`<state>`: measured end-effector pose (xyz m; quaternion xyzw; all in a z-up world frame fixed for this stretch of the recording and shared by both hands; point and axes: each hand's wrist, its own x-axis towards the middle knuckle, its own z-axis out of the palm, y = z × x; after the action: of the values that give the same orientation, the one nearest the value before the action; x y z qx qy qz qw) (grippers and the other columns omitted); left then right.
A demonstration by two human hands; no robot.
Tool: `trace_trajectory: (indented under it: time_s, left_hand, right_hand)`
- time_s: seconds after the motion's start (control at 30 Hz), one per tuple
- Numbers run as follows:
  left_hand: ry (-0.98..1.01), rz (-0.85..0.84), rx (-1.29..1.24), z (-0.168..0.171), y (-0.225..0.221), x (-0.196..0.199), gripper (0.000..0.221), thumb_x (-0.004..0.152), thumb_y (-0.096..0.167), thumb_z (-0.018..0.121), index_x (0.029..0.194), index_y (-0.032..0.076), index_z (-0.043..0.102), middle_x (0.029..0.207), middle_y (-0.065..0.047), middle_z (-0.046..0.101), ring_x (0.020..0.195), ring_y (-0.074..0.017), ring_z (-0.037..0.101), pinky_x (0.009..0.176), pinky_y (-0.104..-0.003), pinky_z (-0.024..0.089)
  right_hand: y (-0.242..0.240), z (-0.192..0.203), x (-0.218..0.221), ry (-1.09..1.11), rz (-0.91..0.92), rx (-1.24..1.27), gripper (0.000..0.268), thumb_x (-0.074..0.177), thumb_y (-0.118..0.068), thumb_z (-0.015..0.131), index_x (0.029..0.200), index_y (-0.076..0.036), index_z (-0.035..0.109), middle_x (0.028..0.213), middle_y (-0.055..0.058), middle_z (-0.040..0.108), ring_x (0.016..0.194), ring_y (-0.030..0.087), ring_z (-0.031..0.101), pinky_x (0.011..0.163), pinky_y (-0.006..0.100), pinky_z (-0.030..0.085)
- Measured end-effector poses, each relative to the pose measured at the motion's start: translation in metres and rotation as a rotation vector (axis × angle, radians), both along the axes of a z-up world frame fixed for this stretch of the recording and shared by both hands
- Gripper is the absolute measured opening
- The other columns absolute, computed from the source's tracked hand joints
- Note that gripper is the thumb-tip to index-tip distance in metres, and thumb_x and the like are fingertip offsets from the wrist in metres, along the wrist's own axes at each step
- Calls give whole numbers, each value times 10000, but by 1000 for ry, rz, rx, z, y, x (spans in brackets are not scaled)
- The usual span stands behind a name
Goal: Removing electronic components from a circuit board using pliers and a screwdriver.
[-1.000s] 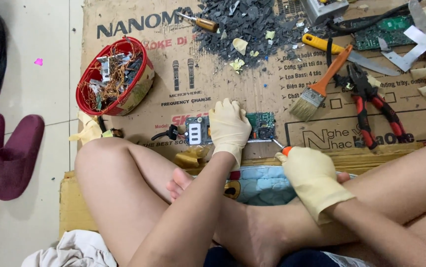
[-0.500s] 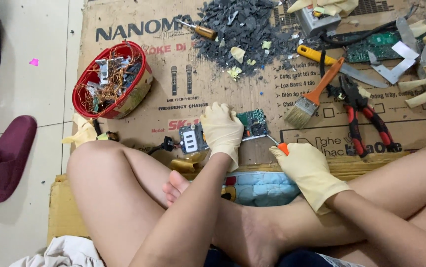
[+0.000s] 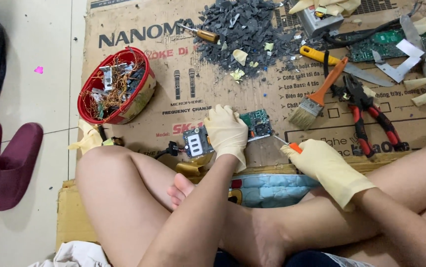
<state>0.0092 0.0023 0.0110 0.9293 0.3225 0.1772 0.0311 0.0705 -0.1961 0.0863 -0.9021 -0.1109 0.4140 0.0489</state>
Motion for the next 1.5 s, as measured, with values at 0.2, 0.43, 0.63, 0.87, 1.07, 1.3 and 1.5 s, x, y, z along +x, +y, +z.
trace_trajectory:
  time_s: [0.2,0.43,0.63,0.87,1.07,1.3,1.5]
  left_hand:
    - [44,10,-10,6,-1,0,165,767,273,653,810,151,550,854,-52,514,849,-290,546,782,-454,425]
    - [65,8,-24,6,-1,1,177,774,293,659,820,154,560,863,-47,524,867,-289,558,789,-456,436]
    - [12,-22,-22,10,-2,0,169,729,236,669,817,147,555,847,-45,505,843,-279,541,767,-437,411]
    - [29,-28,18,8,-2,0,206,709,233,692,783,151,519,840,-28,487,847,-264,539,781,-439,415]
    - [-10,-45,18,2,-2,1,192,714,232,675,796,156,519,847,-30,494,860,-265,539,781,-451,421]
    - [16,-31,15,3,0,1,180,710,235,682,802,155,549,831,-22,508,828,-274,548,765,-449,430]
    - [17,-34,12,9,-2,-1,126,766,226,631,810,133,558,839,-49,513,830,-292,547,754,-458,426]
  right_hand:
    - [21,39,6,-22,185,-106,620,927,-622,459,1069,-106,772,1132,131,788,1183,298,697,986,420,553]
    - [38,53,25,-24,357,-182,571,933,-570,513,1078,-77,761,1134,152,783,1172,304,706,979,448,558]
    - [32,30,13,-18,319,-69,481,925,-490,546,1035,-89,788,1113,161,785,1100,344,734,939,481,580]
    - [19,-16,-15,-79,165,-57,625,957,-633,438,1070,-98,741,1063,150,792,1064,327,747,912,453,590]
    - [12,-11,-7,-162,279,-102,563,948,-642,453,1022,-138,694,1001,115,800,1007,304,768,867,448,599]
    - [20,38,-7,826,-849,501,576,1050,-639,417,795,-124,400,605,-157,198,379,-11,261,361,131,232]
    - [20,14,-29,946,-1138,645,530,1044,-640,453,811,-175,354,589,-189,182,340,-40,229,316,103,187]
